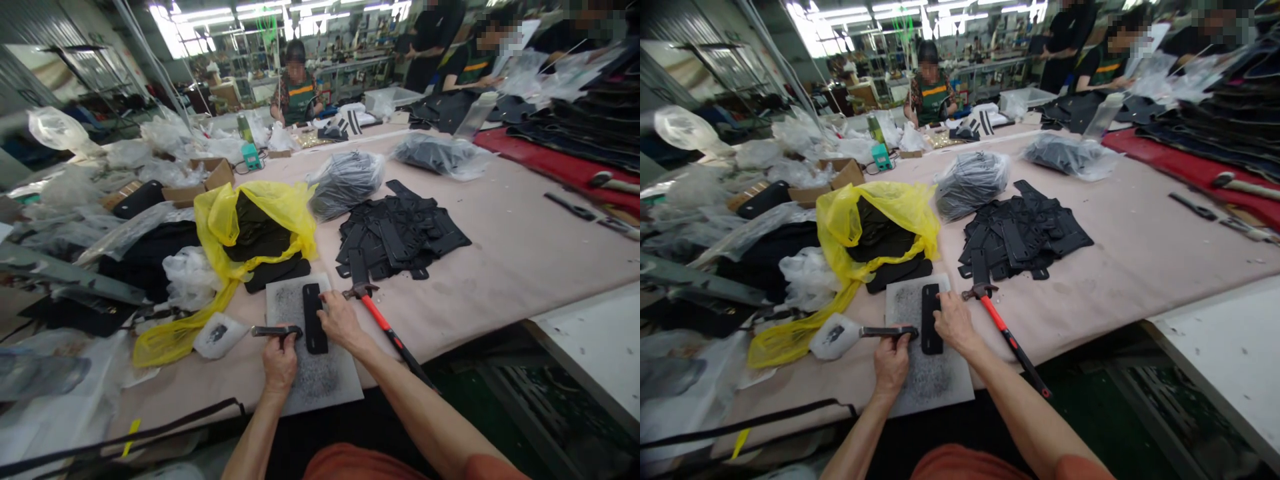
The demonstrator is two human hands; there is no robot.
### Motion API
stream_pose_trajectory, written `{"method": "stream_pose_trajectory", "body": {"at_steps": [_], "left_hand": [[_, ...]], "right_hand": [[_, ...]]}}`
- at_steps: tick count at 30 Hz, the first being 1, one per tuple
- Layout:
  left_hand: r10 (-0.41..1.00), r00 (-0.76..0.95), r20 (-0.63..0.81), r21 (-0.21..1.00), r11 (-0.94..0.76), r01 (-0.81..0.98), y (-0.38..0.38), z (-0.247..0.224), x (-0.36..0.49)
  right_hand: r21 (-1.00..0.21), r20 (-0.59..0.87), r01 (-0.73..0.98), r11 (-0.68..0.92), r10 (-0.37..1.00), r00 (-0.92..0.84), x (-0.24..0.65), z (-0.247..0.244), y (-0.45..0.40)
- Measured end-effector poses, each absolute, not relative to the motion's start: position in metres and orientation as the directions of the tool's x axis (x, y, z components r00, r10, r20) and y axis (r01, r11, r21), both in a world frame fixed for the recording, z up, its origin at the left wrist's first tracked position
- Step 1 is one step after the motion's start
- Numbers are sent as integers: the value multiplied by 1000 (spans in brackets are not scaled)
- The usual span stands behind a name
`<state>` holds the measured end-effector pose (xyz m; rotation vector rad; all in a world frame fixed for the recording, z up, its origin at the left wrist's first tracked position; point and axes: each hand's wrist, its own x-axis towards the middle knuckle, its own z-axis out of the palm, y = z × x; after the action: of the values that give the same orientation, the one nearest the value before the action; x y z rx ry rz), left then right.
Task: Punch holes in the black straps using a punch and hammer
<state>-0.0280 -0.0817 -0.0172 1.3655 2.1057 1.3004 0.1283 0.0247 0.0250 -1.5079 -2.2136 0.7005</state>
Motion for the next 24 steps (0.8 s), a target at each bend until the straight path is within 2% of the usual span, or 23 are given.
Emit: {"method": "stream_pose_trajectory", "body": {"at_steps": [3, 6, 9, 12, 15, 18, 21, 24], "left_hand": [[851, -486, 198, 828, 120, 548, -82, -18, -28], [849, -496, 180, 837, 133, 531, -82, -19, -28], [849, -506, 154, 844, 153, 514, -81, -18, -27], [852, -499, 157, 844, 147, 516, -82, -17, -27], [853, -495, 163, 850, 133, 510, -81, -15, -26], [850, -500, 164, 854, 131, 503, -81, -14, -25], [846, -505, 172, 852, 130, 507, -81, -13, -25], [847, -500, 178, 845, 128, 519, -81, -13, -25]], "right_hand": [[-503, 43, 694, 516, 816, -576, 131, 27, 47], [-408, -17, 499, 765, 540, -842, 133, 34, 74], [-327, -90, 358, 875, 348, -933, 127, 41, 94], [-246, -90, 288, 925, 274, -957, 120, 45, 103], [-247, -145, 347, 905, 320, -936, 123, 45, 104], [-304, -133, 437, 847, 417, -899, 138, 42, 100], [-390, -9, 501, 772, 541, -841, 158, 35, 92], [-551, 166, 574, 606, 753, -636, 174, 26, 78]]}}
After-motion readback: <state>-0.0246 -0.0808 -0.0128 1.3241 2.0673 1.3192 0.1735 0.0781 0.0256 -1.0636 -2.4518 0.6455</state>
